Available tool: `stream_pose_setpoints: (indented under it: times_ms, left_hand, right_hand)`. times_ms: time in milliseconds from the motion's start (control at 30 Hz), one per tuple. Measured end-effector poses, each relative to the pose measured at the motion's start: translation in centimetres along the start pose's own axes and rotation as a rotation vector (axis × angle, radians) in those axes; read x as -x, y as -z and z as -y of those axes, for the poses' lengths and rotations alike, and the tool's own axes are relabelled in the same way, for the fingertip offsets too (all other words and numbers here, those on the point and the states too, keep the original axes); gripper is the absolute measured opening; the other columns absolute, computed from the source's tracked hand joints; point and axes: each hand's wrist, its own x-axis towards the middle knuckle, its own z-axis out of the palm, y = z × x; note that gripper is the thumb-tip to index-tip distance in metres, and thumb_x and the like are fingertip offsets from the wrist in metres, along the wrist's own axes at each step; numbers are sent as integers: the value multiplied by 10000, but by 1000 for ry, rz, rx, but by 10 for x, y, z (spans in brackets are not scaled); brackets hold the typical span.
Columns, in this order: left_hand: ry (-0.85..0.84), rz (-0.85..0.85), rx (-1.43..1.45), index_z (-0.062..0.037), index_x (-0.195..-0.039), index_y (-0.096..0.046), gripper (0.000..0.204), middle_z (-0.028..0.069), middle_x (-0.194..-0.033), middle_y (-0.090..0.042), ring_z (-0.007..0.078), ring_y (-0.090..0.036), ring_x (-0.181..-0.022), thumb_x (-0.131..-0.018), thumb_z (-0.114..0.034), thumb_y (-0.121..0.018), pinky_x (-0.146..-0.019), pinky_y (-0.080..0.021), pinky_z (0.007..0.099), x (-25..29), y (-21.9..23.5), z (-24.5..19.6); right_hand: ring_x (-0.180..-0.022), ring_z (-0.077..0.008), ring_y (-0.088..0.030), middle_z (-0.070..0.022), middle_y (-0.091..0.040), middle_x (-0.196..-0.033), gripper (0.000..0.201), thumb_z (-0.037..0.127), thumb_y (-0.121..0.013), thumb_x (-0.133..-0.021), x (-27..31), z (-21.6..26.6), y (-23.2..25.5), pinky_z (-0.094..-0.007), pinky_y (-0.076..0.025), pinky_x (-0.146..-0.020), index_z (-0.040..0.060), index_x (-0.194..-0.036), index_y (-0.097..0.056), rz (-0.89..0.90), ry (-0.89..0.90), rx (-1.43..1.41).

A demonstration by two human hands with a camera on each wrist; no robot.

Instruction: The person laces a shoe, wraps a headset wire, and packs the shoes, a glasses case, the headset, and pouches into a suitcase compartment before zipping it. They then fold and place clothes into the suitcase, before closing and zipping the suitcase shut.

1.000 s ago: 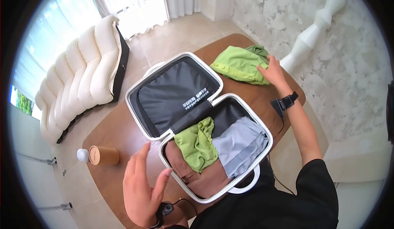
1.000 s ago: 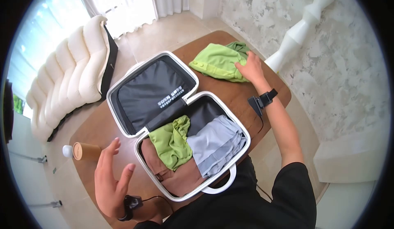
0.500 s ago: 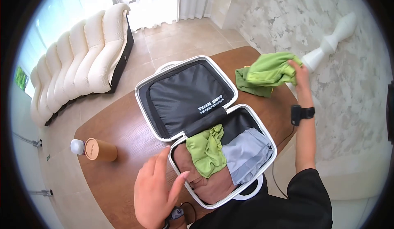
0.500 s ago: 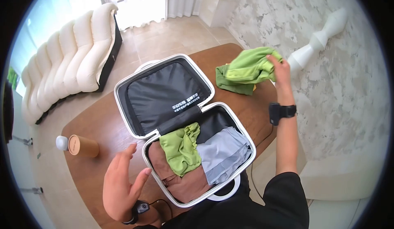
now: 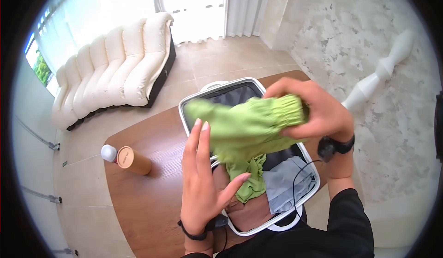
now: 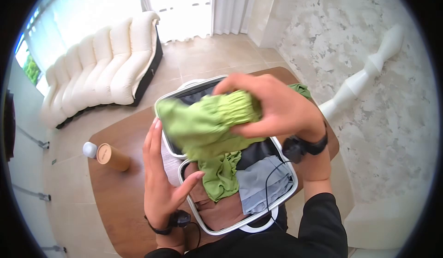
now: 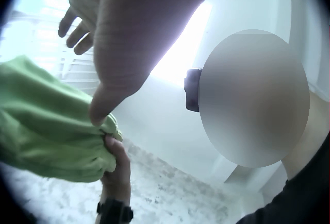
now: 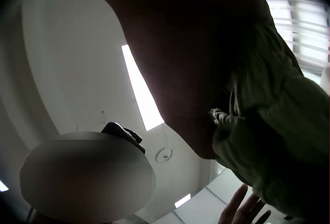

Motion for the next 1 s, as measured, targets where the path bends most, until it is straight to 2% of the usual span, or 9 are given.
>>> stream_pose_setpoints:
  times_ms: [100, 233, 333, 433, 567, 733, 900, 933, 1000]
  left_hand:
    - [35, 10, -100, 18, -1603, -304, 1104, 239, -1489, -501, 422, -487, -1359, -745, -314, -915, -1127, -401, 504, 0, 3, 4]
    - [202, -92, 63, -8, -1283, -638, 611, 154, -1061, -712, 318, -678, -1008, -735, -153, -866, -970, -499, 448, 11, 2, 29]
    - [427, -224, 256, 12, -1077, -679, 364, 104, -891, -705, 229, -673, -805, -746, -69, -809, -833, -534, 352, 7, 9, 8]
    - [393, -190, 167, 23, -1069, -673, 337, 93, -876, -696, 170, -648, -775, -752, -31, -775, -757, -523, 286, 9, 12, 10]
    - [381, -154, 101, 26, -1072, -672, 337, 105, -864, -704, 180, -653, -780, -759, -42, -774, -770, -527, 301, 9, 11, 9]
    - [419, -155, 54, 38, -1054, -675, 284, 99, -846, -710, 173, -661, -772, -791, -36, -754, -761, -527, 292, 11, 12, 14]
    - [419, -341, 229, -9, -1282, -588, 560, 101, -1099, -676, 185, -645, -1013, -758, 7, -783, -942, -497, 323, -3, -3, 12]
    - [424, -306, 149, -43, -1337, -537, 664, 128, -1235, -563, 253, -561, -1180, -732, 20, -803, -1044, -438, 378, 0, -2, 16]
    - [333, -362, -78, -47, -1304, -548, 633, 133, -1236, -524, 281, -529, -1195, -730, 16, -808, -1049, -427, 398, 0, -3, 14]
  right_hand:
    - [-929, -289, -734, -138, -724, -1059, 531, 121, -780, -740, -41, 5, -21, -349, -562, -831, 20, -1238, -626, 96, 196, 25]
    - [-906, -329, -714, -134, -713, -1008, 526, 131, -767, -749, -60, 18, -44, -365, -560, -800, 48, -1246, -617, 137, 247, -24]
    - [-899, -336, -710, -129, -711, -993, 540, 132, -759, -752, -57, 15, -55, -369, -559, -786, 59, -1265, -605, 91, 257, -55]
    - [-901, -329, -715, -124, -715, -1001, 562, 120, -770, -755, -49, 4, -66, -368, -559, -783, 66, -1287, -595, 28, 273, -94]
    - [-852, -364, -713, -156, -711, -915, 524, 129, -777, -776, -40, -17, -75, -402, -554, -747, 43, -1256, -586, -88, 357, -262]
    - [-889, -272, -759, -136, -752, -974, 548, 146, -815, -819, -34, -36, -87, -331, -574, -796, 38, -1299, -575, -124, 258, -542]
    - [-904, -114, -674, -85, -733, -963, 629, 96, -817, -834, -41, -39, -97, -265, -512, -814, 2, -1390, -537, -190, 148, -669]
    - [-928, -102, -669, -79, -731, -991, 602, 84, -806, -854, -42, -36, -96, -261, -515, -828, 2, -1386, -535, -174, 117, -652]
    - [-941, -103, -670, -80, -728, -1010, 582, 70, -801, -859, -47, -28, -107, -258, -516, -833, 4, -1376, -540, -226, 87, -690]
